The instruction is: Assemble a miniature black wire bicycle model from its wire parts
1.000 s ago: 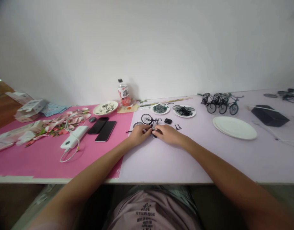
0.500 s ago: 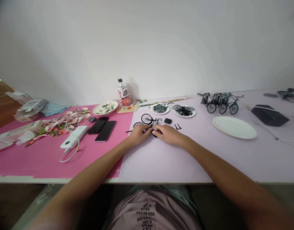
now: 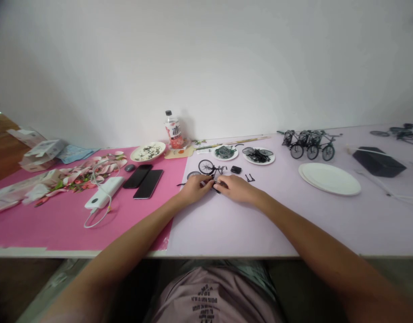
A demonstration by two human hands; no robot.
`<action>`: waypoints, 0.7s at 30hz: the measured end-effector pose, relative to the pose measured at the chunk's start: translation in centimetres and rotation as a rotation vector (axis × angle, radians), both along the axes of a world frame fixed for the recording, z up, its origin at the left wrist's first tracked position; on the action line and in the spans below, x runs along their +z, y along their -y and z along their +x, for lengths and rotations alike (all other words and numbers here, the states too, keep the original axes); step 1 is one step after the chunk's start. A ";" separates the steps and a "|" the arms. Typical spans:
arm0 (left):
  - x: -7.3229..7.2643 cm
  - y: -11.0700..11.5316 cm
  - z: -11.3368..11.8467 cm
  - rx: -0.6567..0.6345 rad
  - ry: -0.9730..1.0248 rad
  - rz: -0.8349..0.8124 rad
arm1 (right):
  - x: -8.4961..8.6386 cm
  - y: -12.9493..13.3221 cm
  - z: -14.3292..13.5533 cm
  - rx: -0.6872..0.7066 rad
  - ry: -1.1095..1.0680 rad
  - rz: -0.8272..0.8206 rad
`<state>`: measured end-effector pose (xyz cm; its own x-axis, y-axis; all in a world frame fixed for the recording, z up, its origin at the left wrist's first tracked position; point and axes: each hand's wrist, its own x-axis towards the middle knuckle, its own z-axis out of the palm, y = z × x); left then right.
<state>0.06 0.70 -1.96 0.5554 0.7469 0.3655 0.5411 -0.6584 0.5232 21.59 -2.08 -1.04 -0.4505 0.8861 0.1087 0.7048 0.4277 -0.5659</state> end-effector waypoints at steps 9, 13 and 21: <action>0.0 0.0 0.0 0.001 -0.004 -0.004 | -0.1 -0.1 0.0 -0.002 0.002 0.004; 0.0 0.0 0.0 -0.002 0.007 -0.008 | -0.2 -0.1 0.0 -0.003 0.001 0.000; 0.1 0.0 0.0 0.015 -0.016 -0.003 | -0.1 0.0 0.0 0.000 0.009 0.008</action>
